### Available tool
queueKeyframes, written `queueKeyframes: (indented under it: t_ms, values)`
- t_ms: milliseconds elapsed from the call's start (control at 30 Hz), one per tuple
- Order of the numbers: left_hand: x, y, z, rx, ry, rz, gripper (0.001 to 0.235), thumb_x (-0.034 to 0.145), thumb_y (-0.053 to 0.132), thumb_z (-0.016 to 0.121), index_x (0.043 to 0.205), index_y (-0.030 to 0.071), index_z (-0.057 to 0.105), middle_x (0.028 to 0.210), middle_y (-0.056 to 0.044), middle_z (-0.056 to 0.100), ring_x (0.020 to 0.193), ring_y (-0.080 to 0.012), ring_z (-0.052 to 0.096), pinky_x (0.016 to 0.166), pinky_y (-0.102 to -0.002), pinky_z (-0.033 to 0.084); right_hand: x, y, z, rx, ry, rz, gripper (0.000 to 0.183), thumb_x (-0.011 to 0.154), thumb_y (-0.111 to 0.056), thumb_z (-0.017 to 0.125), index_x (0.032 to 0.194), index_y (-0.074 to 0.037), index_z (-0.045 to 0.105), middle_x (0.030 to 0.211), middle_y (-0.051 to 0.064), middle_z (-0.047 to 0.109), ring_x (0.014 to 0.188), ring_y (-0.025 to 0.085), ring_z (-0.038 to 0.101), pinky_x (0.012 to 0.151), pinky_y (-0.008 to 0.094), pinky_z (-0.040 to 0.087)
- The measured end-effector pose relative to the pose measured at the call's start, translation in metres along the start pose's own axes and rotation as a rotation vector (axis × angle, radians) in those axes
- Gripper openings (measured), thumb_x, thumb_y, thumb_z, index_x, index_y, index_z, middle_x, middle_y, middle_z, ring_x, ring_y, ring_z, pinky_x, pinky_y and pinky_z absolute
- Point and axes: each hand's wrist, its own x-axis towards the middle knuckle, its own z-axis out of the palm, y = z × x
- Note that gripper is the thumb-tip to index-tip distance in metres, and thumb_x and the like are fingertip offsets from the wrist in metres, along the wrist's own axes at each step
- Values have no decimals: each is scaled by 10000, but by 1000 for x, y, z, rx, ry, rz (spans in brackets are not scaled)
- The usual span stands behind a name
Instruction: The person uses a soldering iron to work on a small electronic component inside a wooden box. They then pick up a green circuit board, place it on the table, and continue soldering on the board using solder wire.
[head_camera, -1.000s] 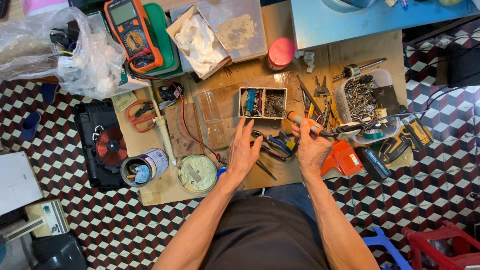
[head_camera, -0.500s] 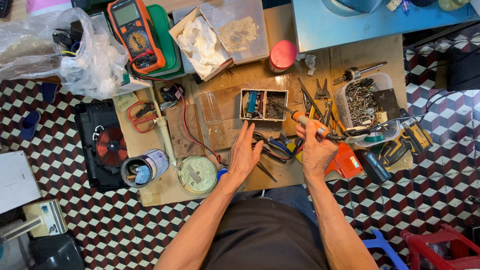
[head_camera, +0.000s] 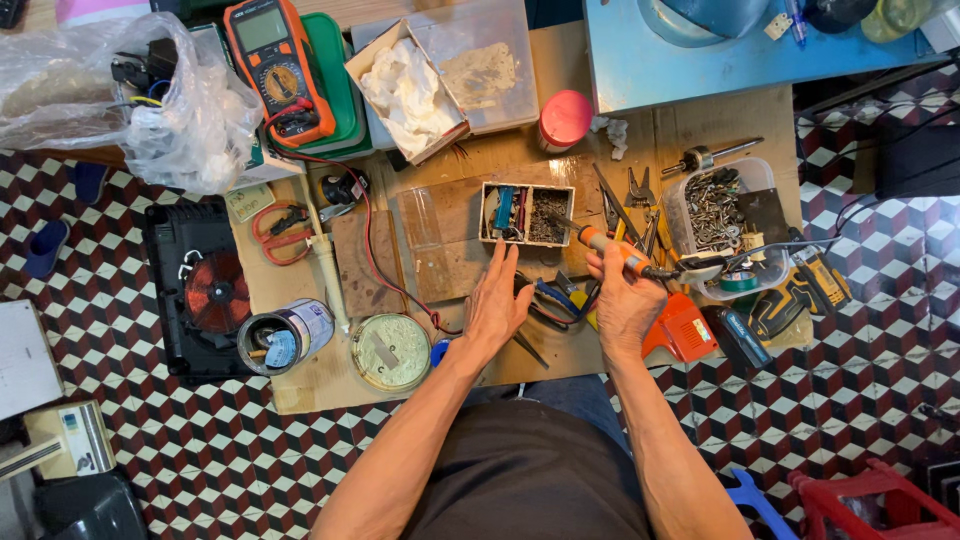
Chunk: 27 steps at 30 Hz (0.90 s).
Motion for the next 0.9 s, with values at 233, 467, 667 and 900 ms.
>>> queueKeyframes:
  t_ms: [233,467,667,900]
  values:
    - [-2,-5,3,-13,18,19,723,895,219,707,1511,-10,405,1656,-226,258,1387,-461,453,1094,-490,437,-1,2,3,46,-6,-1,281,1015,-122,652,1157,120,662,1048,203,749,886,217,775,775,267,657]
    - [-1,-7,3,-26,6,18,710,895,211,705,1505,-16,421,1653,-230,253,1395,-465,438,1106,-493,421,-4,1,1,62,-9,-12,299,1013,-131,654,1175,120,653,1054,203,740,897,217,775,778,273,666]
    - [0,-6,2,-25,-9,-1,697,904,222,697,1502,-12,426,1661,-219,249,1398,-461,441,1105,-484,430,-1,1,3,28,-2,17,301,1016,-136,655,1165,125,663,1029,204,748,887,215,778,786,274,666]
    - [1,-5,1,-37,9,30,697,895,206,691,1503,-13,430,1659,-224,255,1382,-470,454,1092,-485,440,1,3,2,50,16,62,293,1009,-133,662,1148,125,665,1026,195,750,873,215,779,769,272,663]
